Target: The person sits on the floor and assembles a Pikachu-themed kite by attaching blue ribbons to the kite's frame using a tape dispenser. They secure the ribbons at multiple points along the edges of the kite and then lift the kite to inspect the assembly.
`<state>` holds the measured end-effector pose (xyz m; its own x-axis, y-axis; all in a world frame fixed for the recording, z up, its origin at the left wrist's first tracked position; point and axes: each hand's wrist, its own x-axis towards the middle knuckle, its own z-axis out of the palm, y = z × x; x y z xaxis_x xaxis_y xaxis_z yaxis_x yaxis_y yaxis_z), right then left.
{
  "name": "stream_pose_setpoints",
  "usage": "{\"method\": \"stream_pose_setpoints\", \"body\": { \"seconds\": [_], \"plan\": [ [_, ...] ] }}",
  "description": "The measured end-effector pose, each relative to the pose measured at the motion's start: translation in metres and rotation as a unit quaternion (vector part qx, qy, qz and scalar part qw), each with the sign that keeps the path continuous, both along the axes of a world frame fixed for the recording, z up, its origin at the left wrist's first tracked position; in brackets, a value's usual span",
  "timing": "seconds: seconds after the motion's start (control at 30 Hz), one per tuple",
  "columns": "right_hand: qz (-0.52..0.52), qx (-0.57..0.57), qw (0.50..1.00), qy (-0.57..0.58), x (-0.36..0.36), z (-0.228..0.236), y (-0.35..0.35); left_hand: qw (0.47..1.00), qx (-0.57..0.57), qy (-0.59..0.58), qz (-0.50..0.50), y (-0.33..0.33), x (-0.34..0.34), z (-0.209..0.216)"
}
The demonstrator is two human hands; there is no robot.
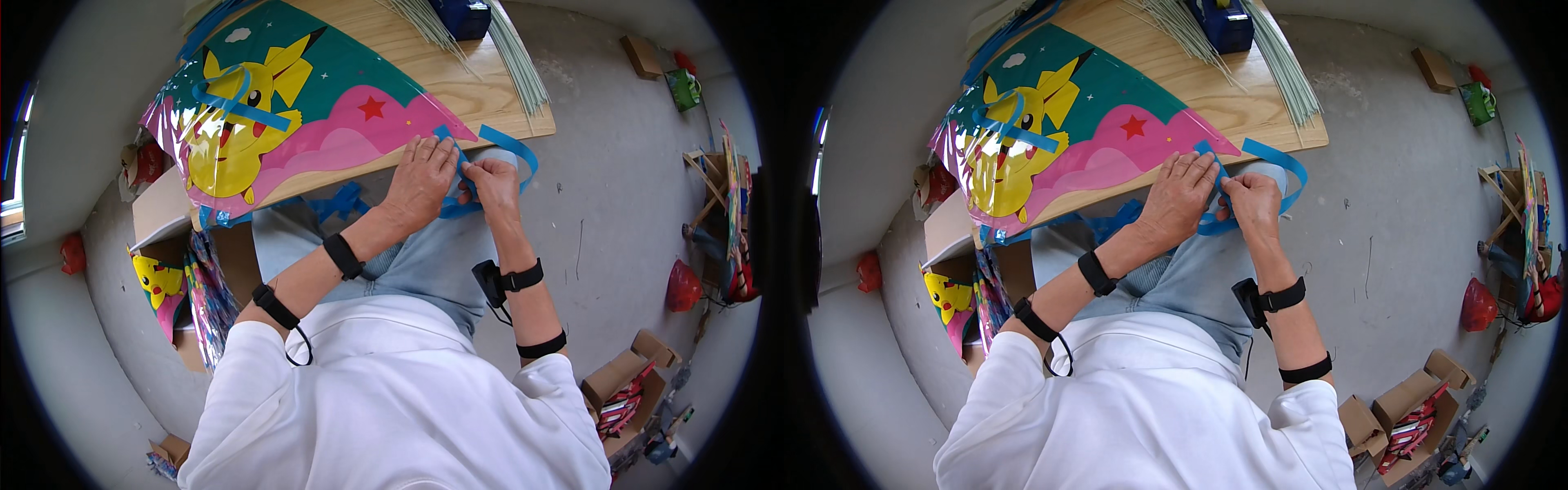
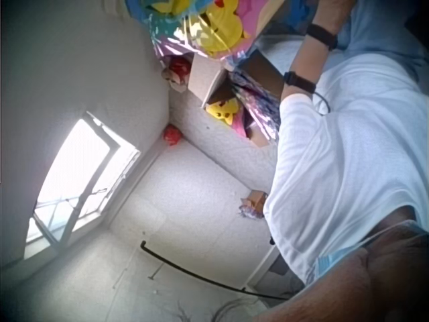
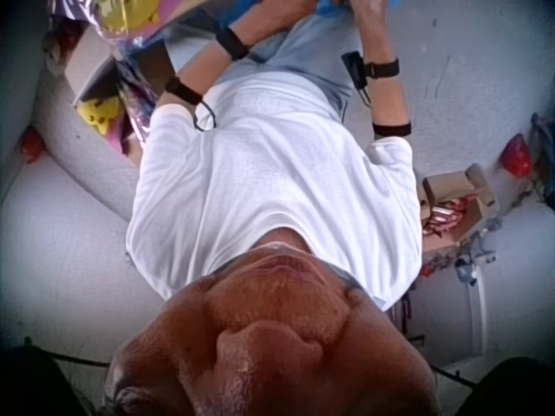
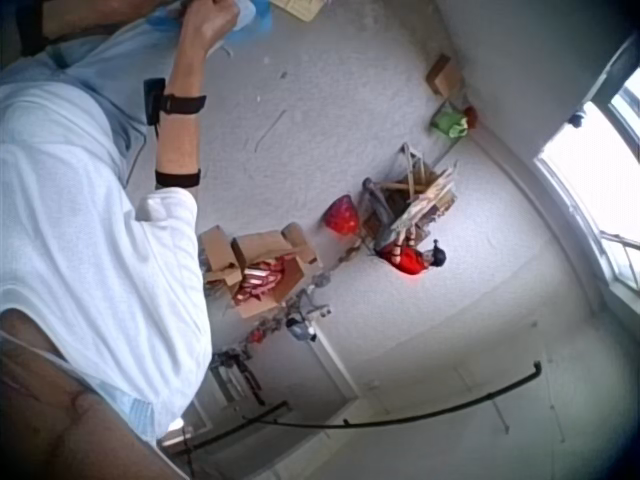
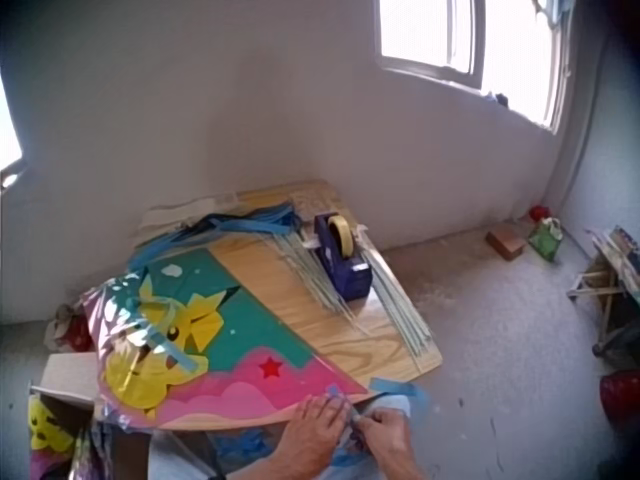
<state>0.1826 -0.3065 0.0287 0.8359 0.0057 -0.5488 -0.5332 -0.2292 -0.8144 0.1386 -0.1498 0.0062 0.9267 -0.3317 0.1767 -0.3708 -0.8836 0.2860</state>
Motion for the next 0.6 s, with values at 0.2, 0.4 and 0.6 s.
{"method": "stream_pose_setpoints", "body": {
  "seconds": [0.2, 0.4, 0.6],
  "plan": [
    [0.007, -0.034, 0.999, -0.033, -0.002, 0.001, -0.002, 1.0, 0.008, -0.01, 0.012, -0.002, 0.001, -0.003],
    [0.086, -0.226, 0.95, -0.199, -0.007, 0.008, -0.016, 0.999, 0.049, -0.009, 0.006, -0.003, 0.002, -0.003],
    [0.049, -0.258, 0.911, -0.319, 0.062, 0.021, -0.018, 0.996, 0.084, 0.014, 0.02, -0.004, -0.003, -0.002]
  ]
}}
